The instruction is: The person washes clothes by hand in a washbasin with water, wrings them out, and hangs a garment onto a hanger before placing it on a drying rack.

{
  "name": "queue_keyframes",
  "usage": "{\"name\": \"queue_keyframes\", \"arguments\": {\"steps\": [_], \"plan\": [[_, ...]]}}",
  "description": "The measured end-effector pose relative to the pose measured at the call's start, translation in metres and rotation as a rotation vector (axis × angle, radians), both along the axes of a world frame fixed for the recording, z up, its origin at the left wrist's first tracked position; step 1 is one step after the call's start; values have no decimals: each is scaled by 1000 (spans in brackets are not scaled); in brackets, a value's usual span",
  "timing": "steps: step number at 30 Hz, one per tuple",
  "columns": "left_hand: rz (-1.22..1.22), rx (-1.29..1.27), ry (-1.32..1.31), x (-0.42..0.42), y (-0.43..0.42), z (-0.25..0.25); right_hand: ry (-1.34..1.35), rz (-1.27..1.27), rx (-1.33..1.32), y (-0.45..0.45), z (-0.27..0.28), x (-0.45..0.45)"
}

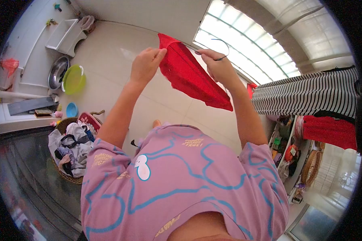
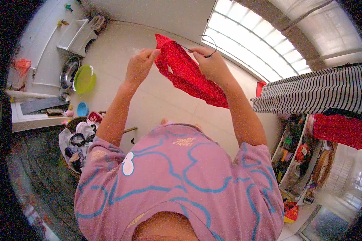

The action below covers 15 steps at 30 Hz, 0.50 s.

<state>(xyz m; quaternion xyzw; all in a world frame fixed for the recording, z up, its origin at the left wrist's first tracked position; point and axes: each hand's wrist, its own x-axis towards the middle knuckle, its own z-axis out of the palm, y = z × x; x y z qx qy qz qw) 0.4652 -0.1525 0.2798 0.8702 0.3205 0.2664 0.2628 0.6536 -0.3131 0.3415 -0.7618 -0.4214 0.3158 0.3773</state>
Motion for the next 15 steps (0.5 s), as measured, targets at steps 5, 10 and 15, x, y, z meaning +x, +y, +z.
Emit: {"name": "queue_keyframes", "arguments": {"steps": [5,10,15], "plan": [[-125,451,-247,16,19,26,75,10,-3,-15,35,-2],[-475,443,-77,44,17,47,-27,91,31,-22,55,21],[-431,296,-396,63,20,76,-395,42,433,-42,54,48]]}}
